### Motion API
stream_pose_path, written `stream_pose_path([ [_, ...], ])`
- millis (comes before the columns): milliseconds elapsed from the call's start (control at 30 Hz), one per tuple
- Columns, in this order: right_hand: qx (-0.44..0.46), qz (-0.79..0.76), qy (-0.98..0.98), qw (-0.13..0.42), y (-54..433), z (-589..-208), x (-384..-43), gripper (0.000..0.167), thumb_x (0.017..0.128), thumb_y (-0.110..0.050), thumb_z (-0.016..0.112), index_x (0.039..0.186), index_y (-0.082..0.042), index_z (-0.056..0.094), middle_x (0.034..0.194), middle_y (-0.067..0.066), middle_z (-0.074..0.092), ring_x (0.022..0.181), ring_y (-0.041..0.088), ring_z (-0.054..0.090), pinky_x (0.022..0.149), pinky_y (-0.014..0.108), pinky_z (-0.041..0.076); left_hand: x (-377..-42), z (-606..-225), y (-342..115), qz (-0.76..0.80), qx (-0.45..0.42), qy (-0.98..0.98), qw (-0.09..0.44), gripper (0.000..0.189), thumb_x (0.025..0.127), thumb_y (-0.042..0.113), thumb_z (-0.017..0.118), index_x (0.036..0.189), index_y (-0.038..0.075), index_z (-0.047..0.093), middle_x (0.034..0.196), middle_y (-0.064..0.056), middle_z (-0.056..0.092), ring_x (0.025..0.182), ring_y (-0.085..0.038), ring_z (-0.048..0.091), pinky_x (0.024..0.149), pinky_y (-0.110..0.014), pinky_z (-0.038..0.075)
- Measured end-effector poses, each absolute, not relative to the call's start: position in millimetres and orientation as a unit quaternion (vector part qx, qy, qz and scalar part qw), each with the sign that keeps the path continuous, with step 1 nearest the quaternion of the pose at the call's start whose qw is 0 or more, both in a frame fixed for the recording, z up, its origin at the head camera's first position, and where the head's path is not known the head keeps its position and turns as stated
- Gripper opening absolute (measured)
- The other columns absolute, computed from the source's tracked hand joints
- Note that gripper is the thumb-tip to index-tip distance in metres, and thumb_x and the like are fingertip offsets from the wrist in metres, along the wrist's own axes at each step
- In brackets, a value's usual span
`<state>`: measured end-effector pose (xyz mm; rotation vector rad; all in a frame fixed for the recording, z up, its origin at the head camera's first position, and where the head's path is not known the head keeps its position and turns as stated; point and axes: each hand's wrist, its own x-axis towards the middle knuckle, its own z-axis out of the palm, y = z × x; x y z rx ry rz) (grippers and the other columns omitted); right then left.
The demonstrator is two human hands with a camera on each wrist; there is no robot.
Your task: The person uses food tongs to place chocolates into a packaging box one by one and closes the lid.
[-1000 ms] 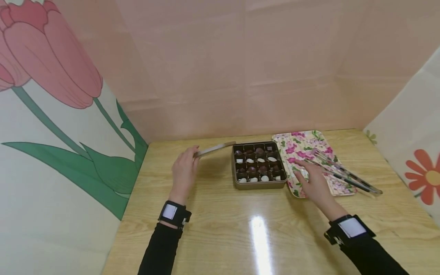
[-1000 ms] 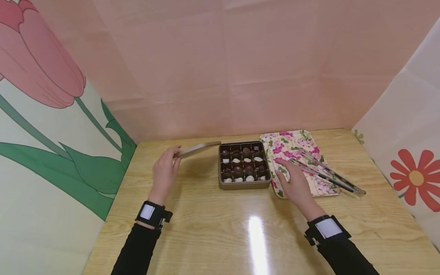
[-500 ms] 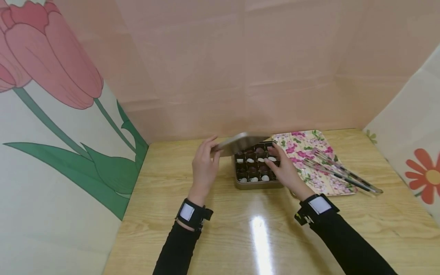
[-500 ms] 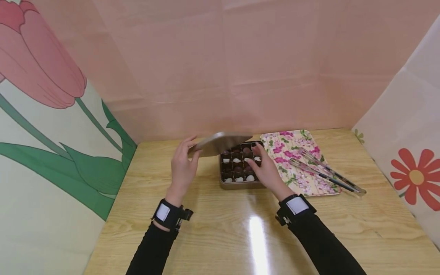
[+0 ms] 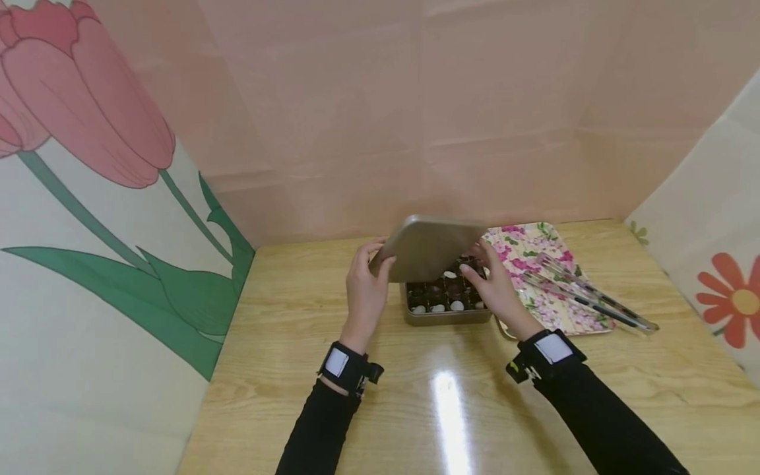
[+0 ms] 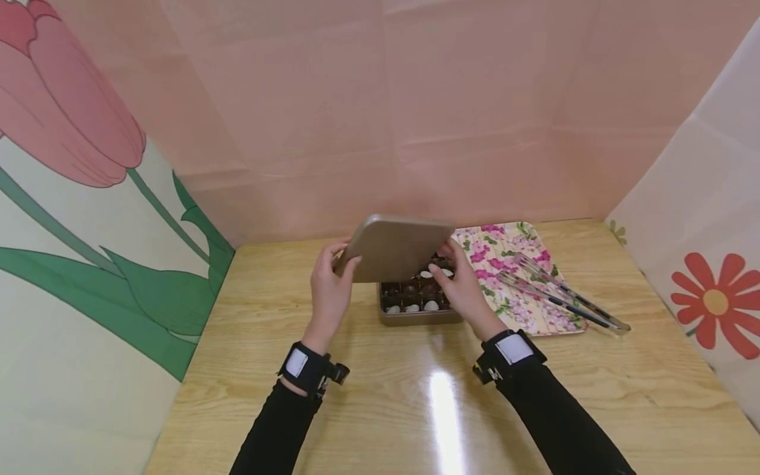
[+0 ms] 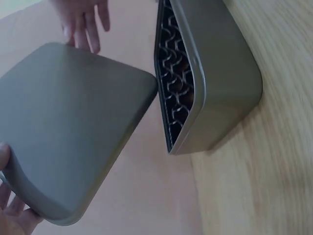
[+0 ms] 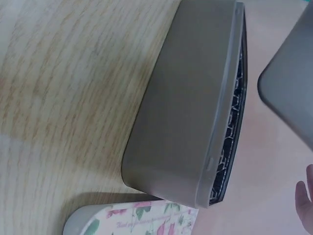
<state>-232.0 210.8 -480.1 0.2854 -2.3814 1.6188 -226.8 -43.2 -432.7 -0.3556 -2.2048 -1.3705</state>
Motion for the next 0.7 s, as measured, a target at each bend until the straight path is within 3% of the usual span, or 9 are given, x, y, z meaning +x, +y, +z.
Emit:
stream_pose_path([
  [200, 0.095, 0.542, -0.824, 0.131, 207.8, -457.2, -224.0, 0.071, 0.099, -0.005, 0.059, 0.157, 0.001, 0.019, 0.146, 0.031, 0.04, 0.134, 0.047, 0.036, 0.11, 0.062, 0.026, -238.4, -439.9, -37.9, -0.569, -0.048, -0.793, 0.212, 0.033, 0.094, 0.023, 0.071, 0.122, 0.007, 0.066, 0.119, -0.007, 0.067, 0.112, -0.02, 0.063, 0.091, -0.027, 0.053],
  [333, 0.096, 0.548, -0.82, 0.134, 205.1, -444.0, -222.1, 0.07, 0.097, 0.002, 0.061, 0.153, 0.009, 0.021, 0.148, 0.034, 0.035, 0.132, 0.052, 0.036, 0.108, 0.065, 0.028, -250.1, -449.0, -32.2, -0.598, 0.002, -0.782, 0.176, 0.039, 0.093, 0.025, 0.073, 0.126, 0.004, 0.067, 0.12, -0.014, 0.068, 0.108, -0.025, 0.067, 0.086, -0.031, 0.056],
  [500, 0.079, 0.547, -0.823, 0.13, 213.7, -464.8, -238.7, 0.071, 0.097, -0.002, 0.062, 0.156, 0.002, 0.022, 0.153, 0.03, 0.029, 0.134, 0.052, 0.036, 0.109, 0.063, 0.031, -259.3, -462.2, -23.3, -0.593, 0.032, -0.798, 0.107, 0.041, 0.097, 0.025, 0.067, 0.129, -0.001, 0.065, 0.123, -0.018, 0.066, 0.109, -0.026, 0.067, 0.084, -0.032, 0.056],
  [700, 0.047, 0.512, -0.852, 0.095, 219.9, -478.6, -250.7, 0.073, 0.099, -0.012, 0.061, 0.156, 0.003, 0.018, 0.158, 0.027, 0.021, 0.143, 0.044, 0.024, 0.116, 0.055, 0.022, -260.9, -479.4, -14.0, -0.54, 0.028, -0.84, 0.046, 0.03, 0.102, 0.025, 0.06, 0.116, 0.002, 0.073, 0.112, -0.013, 0.072, 0.1, -0.022, 0.069, 0.079, -0.033, 0.058],
])
